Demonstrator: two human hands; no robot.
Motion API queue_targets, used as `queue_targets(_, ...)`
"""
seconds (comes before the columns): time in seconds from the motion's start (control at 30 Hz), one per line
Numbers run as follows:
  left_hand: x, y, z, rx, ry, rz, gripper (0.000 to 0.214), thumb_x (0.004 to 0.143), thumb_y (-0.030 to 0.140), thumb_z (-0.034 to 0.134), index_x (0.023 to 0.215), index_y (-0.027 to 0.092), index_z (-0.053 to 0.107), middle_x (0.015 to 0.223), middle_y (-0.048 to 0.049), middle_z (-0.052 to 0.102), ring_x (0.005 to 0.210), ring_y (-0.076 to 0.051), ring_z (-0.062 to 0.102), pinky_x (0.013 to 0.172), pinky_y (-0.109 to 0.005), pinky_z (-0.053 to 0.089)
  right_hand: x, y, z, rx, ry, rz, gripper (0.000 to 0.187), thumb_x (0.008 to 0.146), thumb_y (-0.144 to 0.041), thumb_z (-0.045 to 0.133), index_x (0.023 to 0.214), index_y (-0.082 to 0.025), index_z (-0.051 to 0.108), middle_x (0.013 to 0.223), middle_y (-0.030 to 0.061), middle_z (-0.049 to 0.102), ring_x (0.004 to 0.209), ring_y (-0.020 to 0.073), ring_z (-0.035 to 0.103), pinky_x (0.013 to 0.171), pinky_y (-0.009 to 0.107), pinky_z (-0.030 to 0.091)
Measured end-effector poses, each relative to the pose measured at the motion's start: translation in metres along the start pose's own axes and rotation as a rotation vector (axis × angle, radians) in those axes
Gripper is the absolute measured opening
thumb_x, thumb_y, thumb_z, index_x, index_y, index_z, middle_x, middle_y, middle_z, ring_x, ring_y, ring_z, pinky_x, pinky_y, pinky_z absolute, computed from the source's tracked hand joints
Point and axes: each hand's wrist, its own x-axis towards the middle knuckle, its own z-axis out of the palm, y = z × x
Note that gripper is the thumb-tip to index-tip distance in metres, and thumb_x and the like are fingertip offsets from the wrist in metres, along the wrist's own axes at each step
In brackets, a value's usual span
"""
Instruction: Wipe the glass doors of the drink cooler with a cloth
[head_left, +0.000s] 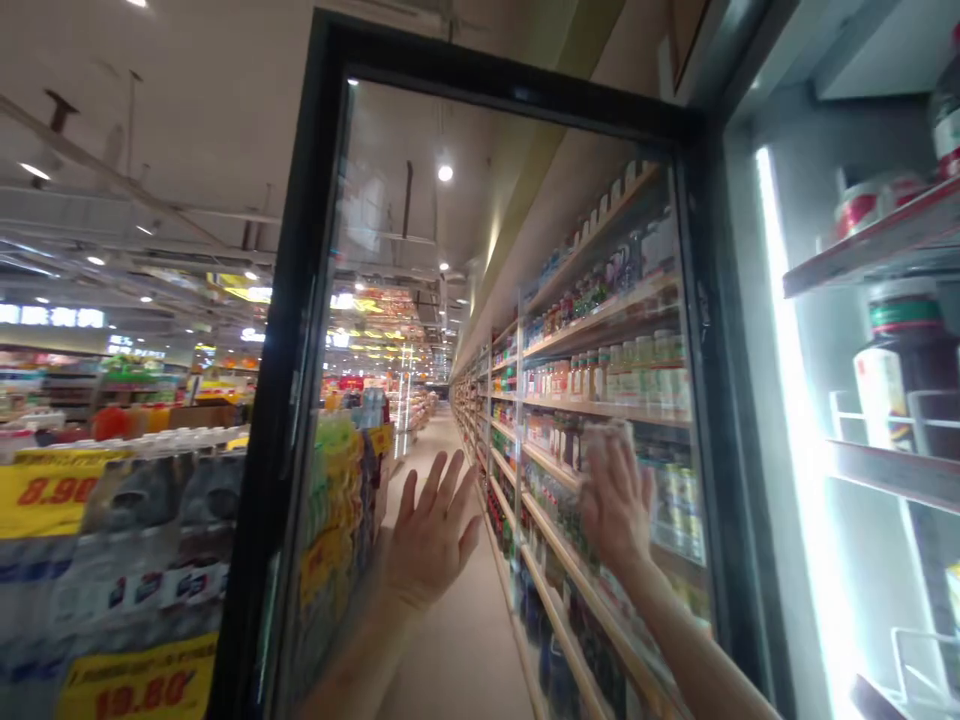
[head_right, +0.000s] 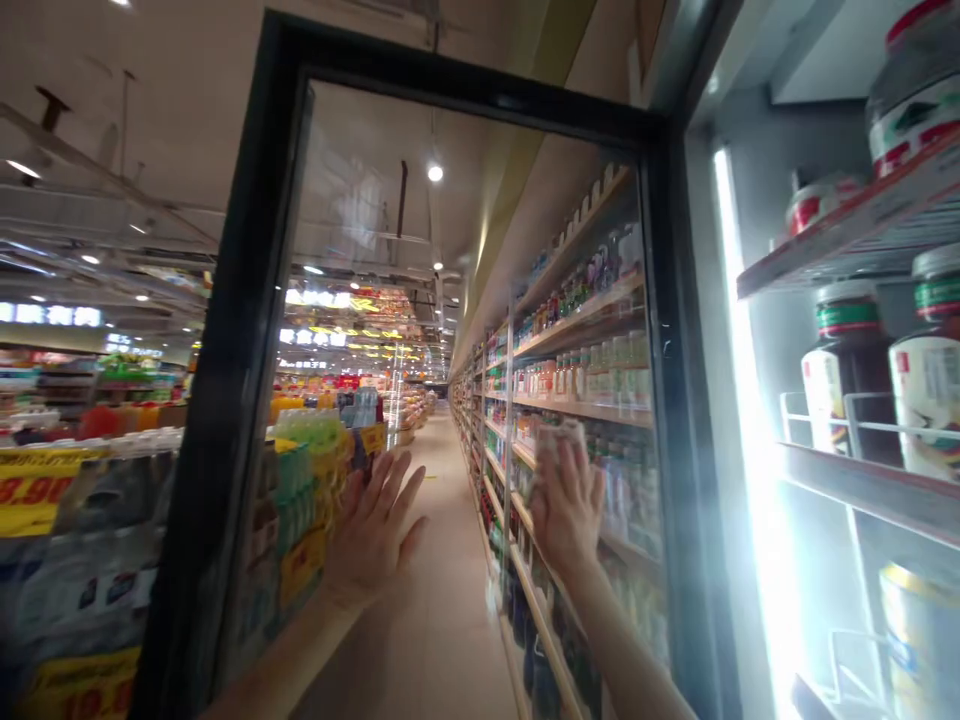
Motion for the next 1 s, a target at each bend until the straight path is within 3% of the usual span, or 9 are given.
queue_targets(0.13, -0.001, 0.000, 0.001, 0.004, 0.000, 0.003, 0.054, 0.087, 0.039, 0.047, 0.137, 0.022, 0.042, 0.140, -0.0073, 0.047, 0.139, -0.021, 0.029, 0.117, -0.041, 0.008, 0.011, 0.036, 0.006, -0.047, 0.153, 0.434, 0.057, 0.090, -0.032, 0.034, 0.145, -0.019, 0.031, 0.147, 0.0180, 0.034, 0.137, 0.0353, 0.028, 0.102, 0.061, 0.029)
queue_targets(0.2, -0.001, 0.000, 0.003, -0.011, 0.006, -0.001, 0.054, 0.087, 0.038, 0.048, 0.138, 0.022, 0.041, 0.140, -0.0074, 0.047, 0.138, -0.021, 0.029, 0.117, -0.041, 0.008, 0.012, 0.021, 0.007, -0.038, 0.137, 0.363, 0.056, 0.090, -0.030, 0.035, 0.145, -0.019, 0.031, 0.147, 0.0179, 0.035, 0.138, 0.0350, 0.026, 0.103, 0.061, 0.028)
queue_targets(0.33, -0.002, -0.003, 0.006, -0.047, 0.015, -0.015, 0.053, 0.086, 0.038, 0.049, 0.136, 0.021, 0.044, 0.140, -0.0080, 0.047, 0.137, -0.022, 0.032, 0.117, -0.041, 0.010, -0.003, -0.051, 0.004, 0.093, 0.002, -0.163, 0.055, 0.088, -0.024, 0.042, 0.143, -0.024, 0.034, 0.144, 0.0109, 0.041, 0.141, 0.0278, 0.023, 0.111, 0.051, 0.021)
queue_targets(0.4, -0.002, -0.004, 0.007, -0.043, 0.010, -0.018, 0.052, 0.086, 0.038, 0.049, 0.135, 0.020, 0.045, 0.140, -0.0085, 0.048, 0.137, -0.022, 0.033, 0.117, -0.041, 0.010, -0.009, -0.068, 0.001, 0.154, -0.019, -0.297, 0.056, 0.086, -0.022, 0.044, 0.141, -0.024, 0.036, 0.142, 0.0088, 0.044, 0.140, 0.0259, 0.024, 0.113, 0.049, 0.018)
queue_targets(0.67, -0.001, -0.001, 0.001, 0.024, -0.034, -0.001, 0.054, 0.087, 0.040, 0.047, 0.137, 0.020, 0.042, 0.141, -0.0077, 0.046, 0.138, -0.022, 0.030, 0.117, -0.041, 0.005, 0.013, -0.038, 0.004, 0.059, 0.085, 0.101, 0.056, 0.089, -0.025, 0.038, 0.144, -0.021, 0.032, 0.149, 0.0124, 0.033, 0.140, 0.0292, 0.022, 0.109, 0.051, 0.021)
queue_targets(0.73, -0.001, 0.001, -0.001, 0.031, -0.033, -0.002, 0.054, 0.087, 0.040, 0.047, 0.137, 0.021, 0.042, 0.142, -0.0072, 0.045, 0.139, -0.022, 0.029, 0.117, -0.041, 0.006, 0.009, -0.052, 0.002, 0.065, 0.087, 0.035, 0.056, 0.088, -0.024, 0.039, 0.144, -0.020, 0.032, 0.148, 0.0132, 0.035, 0.141, 0.0285, 0.021, 0.110, 0.050, 0.022)
queue_targets(0.8, -0.001, 0.002, -0.002, 0.034, -0.021, -0.001, 0.054, 0.088, 0.040, 0.046, 0.138, 0.021, 0.041, 0.141, -0.0068, 0.046, 0.139, -0.022, 0.028, 0.117, -0.041, 0.007, 0.000, -0.064, -0.001, 0.114, 0.023, -0.191, 0.057, 0.087, -0.022, 0.042, 0.143, -0.023, 0.033, 0.146, 0.0103, 0.039, 0.140, 0.0264, 0.023, 0.111, 0.047, 0.021)
queue_targets(0.9, -0.001, 0.002, -0.002, 0.038, 0.005, 0.007, 0.054, 0.087, 0.040, 0.047, 0.138, 0.020, 0.041, 0.141, -0.0066, 0.047, 0.139, -0.021, 0.028, 0.117, -0.040, 0.007, -0.006, -0.049, -0.004, 0.144, -0.050, -0.349, 0.056, 0.086, -0.022, 0.043, 0.141, -0.028, 0.037, 0.143, 0.0062, 0.045, 0.138, 0.0242, 0.029, 0.112, 0.046, 0.021)
queue_targets(1.0, -0.001, 0.001, -0.002, 0.041, 0.023, 0.020, 0.054, 0.086, 0.039, 0.048, 0.136, 0.019, 0.043, 0.139, -0.0067, 0.049, 0.139, -0.021, 0.028, 0.117, -0.040, 0.007, 0.013, -0.002, 0.000, 0.055, 0.053, 0.030, 0.054, 0.087, -0.027, 0.039, 0.141, -0.023, 0.039, 0.145, 0.0118, 0.040, 0.138, 0.0299, 0.029, 0.108, 0.053, 0.026)
